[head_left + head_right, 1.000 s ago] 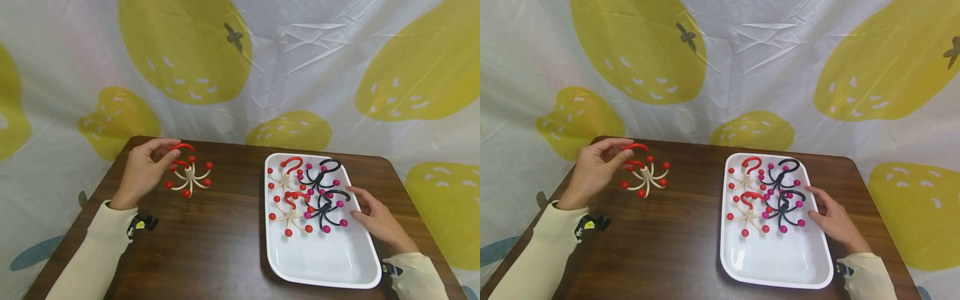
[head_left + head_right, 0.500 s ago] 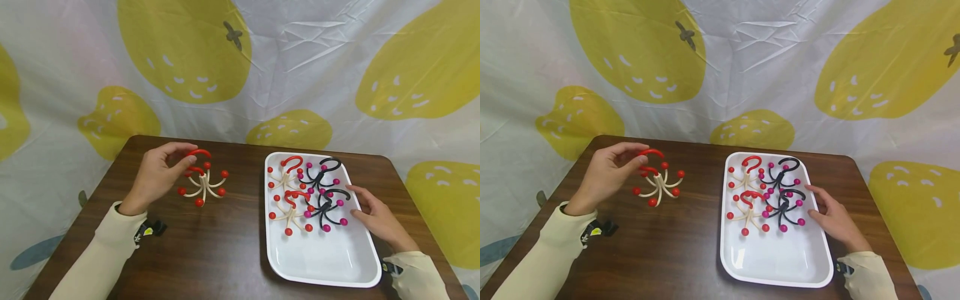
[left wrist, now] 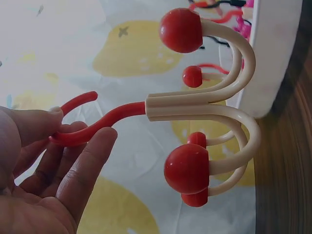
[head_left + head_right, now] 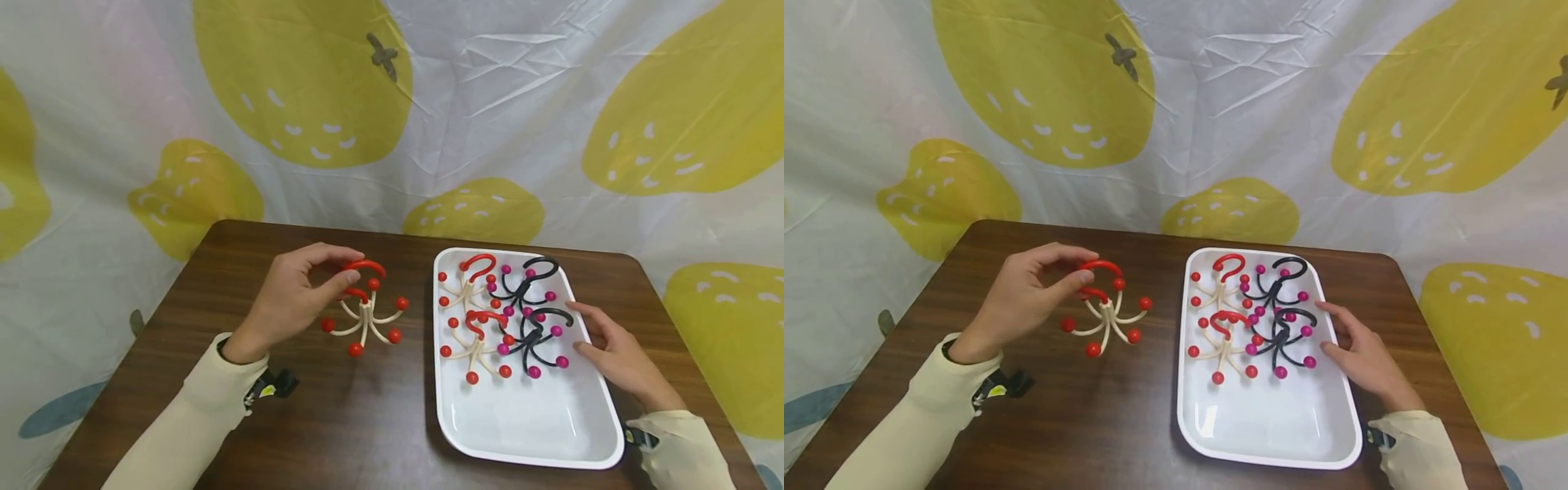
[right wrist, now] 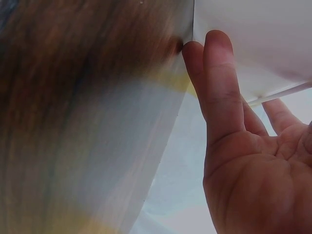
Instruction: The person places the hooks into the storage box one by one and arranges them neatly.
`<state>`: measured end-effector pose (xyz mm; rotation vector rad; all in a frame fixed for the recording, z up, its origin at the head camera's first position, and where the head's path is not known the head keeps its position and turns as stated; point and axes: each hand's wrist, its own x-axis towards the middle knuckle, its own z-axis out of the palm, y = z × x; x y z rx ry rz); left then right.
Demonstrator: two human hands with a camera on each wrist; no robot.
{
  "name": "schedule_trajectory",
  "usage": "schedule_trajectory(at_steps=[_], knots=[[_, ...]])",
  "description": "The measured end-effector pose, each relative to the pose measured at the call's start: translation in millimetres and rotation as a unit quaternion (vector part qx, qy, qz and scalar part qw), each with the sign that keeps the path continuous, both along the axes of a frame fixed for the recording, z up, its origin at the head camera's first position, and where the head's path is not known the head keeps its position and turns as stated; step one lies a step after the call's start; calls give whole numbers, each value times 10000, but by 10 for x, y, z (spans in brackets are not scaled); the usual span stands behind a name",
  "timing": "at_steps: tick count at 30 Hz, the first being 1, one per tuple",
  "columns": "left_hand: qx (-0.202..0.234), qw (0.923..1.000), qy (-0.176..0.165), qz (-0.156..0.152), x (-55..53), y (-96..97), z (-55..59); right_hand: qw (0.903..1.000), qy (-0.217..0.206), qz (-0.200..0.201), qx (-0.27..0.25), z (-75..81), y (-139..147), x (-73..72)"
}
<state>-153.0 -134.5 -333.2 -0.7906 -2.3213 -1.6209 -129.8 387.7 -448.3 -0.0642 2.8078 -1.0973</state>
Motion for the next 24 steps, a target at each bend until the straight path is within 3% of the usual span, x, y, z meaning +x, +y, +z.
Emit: schedule_trajectory(at_steps=[9,20,24], knots=[[-90,9992,246,-307,67,256,22,9999,-14,18,-106,-6,14,-3],[-401,9954,514,-704,97,541,-30,9999,-7,14,-102,0,-9,-6],[-378,9927,621,-960,117,687,-24,10000,23,20,-86,10,-11,2]])
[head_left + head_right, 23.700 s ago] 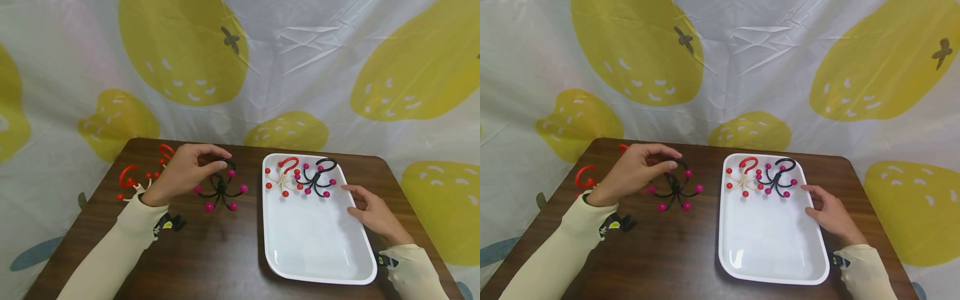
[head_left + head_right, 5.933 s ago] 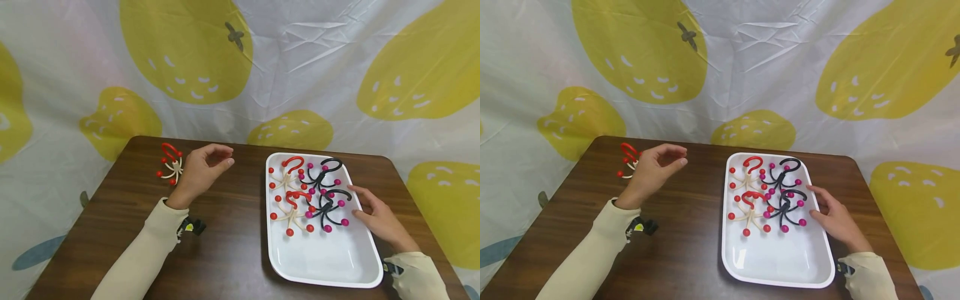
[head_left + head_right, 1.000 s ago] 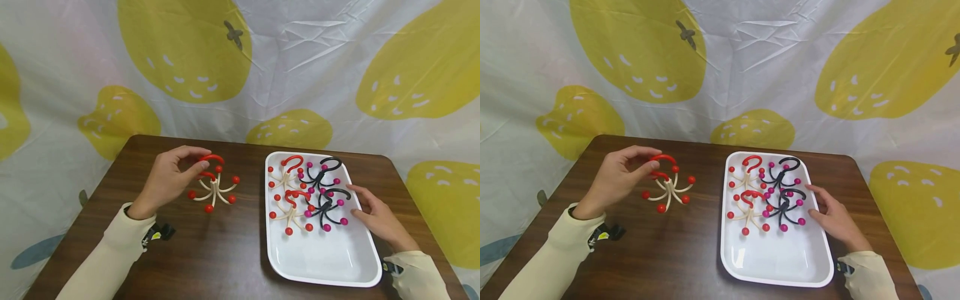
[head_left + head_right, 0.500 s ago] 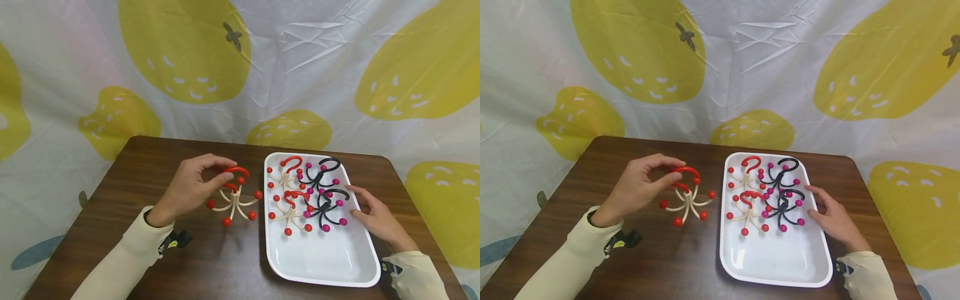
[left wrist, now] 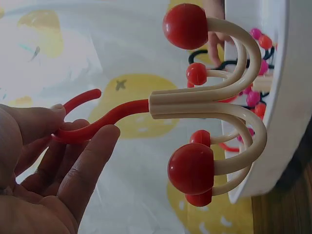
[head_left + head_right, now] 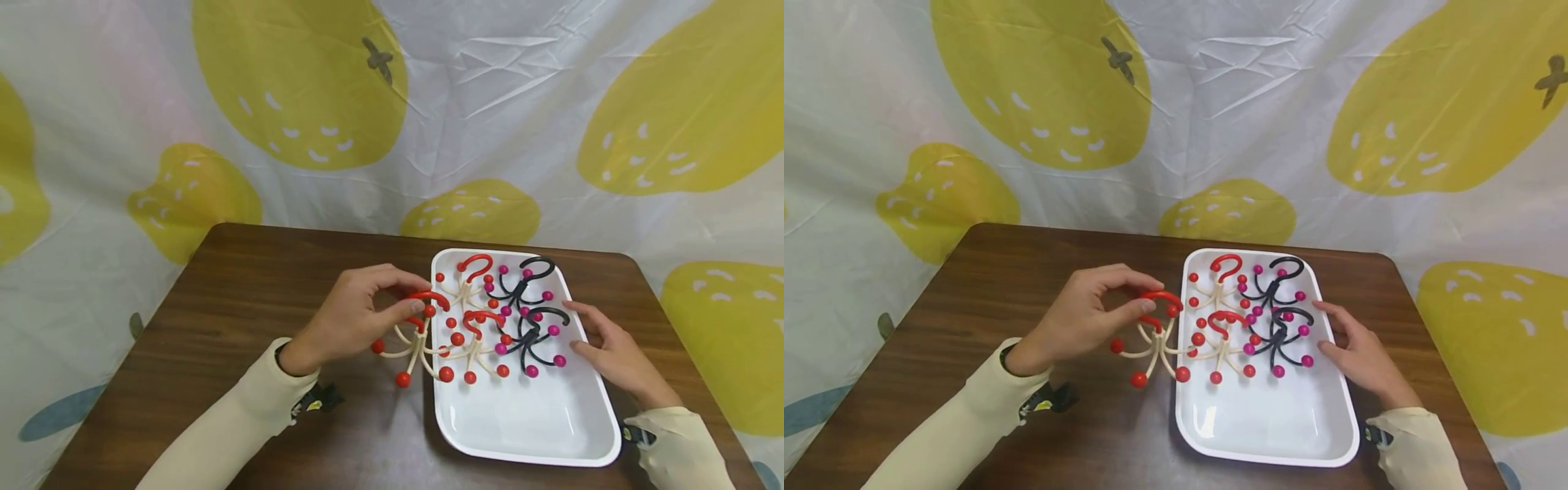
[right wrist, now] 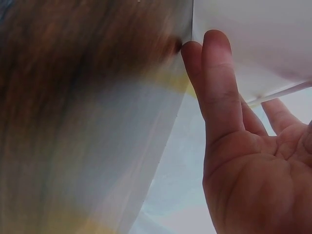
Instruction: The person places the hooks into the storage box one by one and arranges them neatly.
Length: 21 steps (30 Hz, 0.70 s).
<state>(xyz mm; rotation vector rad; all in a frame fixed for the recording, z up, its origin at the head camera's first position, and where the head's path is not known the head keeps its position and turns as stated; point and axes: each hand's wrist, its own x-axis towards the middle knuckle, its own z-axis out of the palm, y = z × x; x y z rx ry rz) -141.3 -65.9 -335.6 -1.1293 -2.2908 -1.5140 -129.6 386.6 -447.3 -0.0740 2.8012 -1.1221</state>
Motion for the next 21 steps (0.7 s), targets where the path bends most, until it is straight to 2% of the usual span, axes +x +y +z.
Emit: schedule_trajectory(at_steps=[8,16,21], knots=[[122,9983,-161,-538,70,288,12,10000,-5,12,-13,-7,2,-13],[153,9963,264,-810,95,617,1,10000,22,34,-19,1,2,-22],[101,9951,223,-962,88,783,-48,10000,6,20,6,10,-6,-4]])
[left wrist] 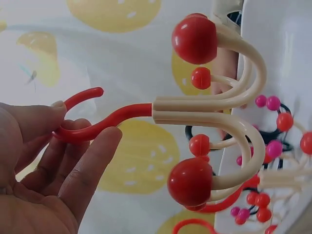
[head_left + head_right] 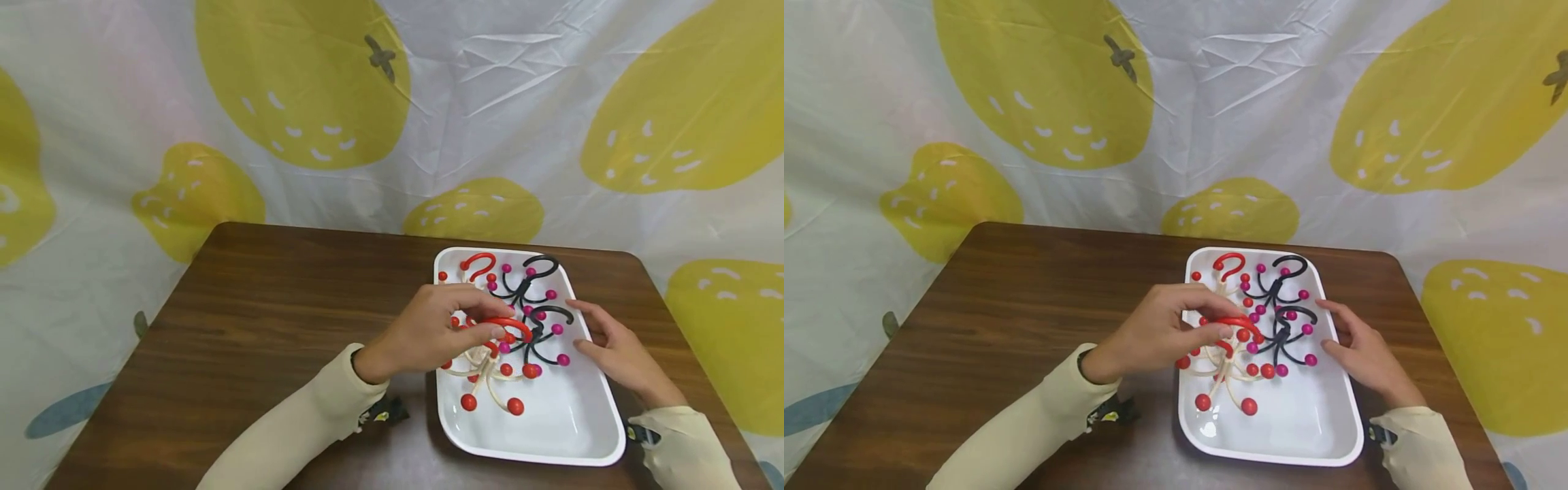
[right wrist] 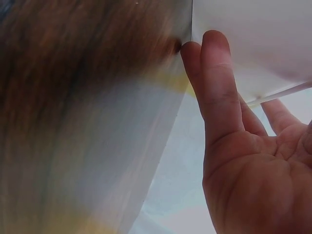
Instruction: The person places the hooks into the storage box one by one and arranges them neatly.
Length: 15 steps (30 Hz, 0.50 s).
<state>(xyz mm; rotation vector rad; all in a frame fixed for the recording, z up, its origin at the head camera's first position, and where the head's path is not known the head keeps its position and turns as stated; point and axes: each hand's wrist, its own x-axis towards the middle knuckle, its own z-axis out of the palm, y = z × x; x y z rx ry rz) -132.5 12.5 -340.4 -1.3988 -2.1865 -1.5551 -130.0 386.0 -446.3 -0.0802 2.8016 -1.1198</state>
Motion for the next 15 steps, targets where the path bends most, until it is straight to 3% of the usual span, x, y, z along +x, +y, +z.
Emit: schedule_trajectory(at_steps=[6,15], knots=[[-52,9987,-450,-222,17,187,-65,10000,-47,-15,28,-41,21,10],[-372,9954,-720,-520,74,482,-226,9997,68,65,-219,-29,45,27]])
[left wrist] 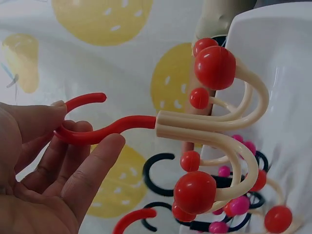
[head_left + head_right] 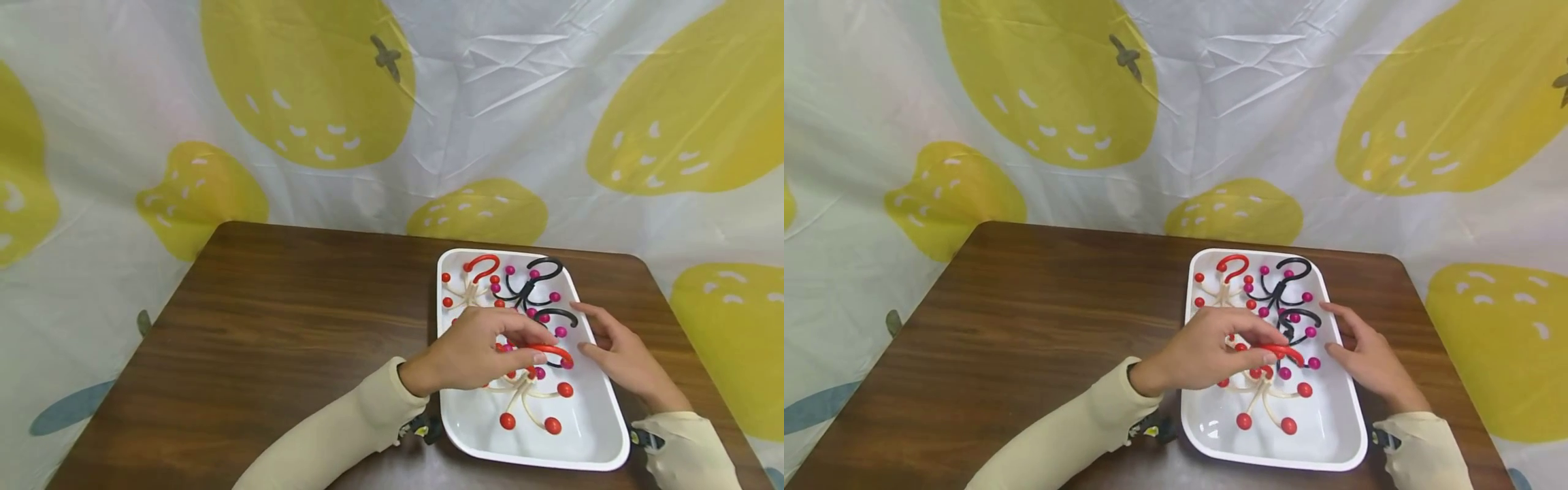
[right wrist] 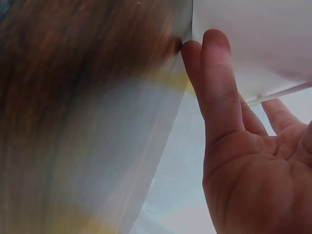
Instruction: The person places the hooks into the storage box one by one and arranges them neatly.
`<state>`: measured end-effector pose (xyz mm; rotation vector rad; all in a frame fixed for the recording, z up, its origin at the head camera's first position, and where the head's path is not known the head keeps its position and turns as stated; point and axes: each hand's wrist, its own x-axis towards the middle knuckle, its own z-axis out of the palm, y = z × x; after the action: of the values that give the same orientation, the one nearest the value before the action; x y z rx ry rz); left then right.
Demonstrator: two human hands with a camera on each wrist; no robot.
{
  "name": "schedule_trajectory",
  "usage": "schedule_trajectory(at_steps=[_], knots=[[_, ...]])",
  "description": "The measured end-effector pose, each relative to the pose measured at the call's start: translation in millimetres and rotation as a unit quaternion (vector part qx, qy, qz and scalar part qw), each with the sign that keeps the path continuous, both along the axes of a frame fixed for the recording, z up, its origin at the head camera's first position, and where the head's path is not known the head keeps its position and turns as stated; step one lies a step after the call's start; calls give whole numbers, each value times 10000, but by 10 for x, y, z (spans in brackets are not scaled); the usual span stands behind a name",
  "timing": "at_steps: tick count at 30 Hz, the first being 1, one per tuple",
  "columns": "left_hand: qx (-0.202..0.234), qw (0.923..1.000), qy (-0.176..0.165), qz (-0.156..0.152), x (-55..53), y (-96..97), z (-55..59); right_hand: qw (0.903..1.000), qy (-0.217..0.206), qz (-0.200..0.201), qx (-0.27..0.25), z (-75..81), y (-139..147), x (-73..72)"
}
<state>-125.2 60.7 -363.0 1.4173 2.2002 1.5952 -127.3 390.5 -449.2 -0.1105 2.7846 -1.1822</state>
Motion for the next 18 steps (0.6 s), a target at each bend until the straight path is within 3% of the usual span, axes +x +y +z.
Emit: schedule_trajectory(at_steps=[13,18], knots=[[-701,9958,578,-75,124,372,-162,9999,82,48,99,16,0,18],[-960,9938,531,-174,158,479,-220,9998,122,34,171,6,4,13]])
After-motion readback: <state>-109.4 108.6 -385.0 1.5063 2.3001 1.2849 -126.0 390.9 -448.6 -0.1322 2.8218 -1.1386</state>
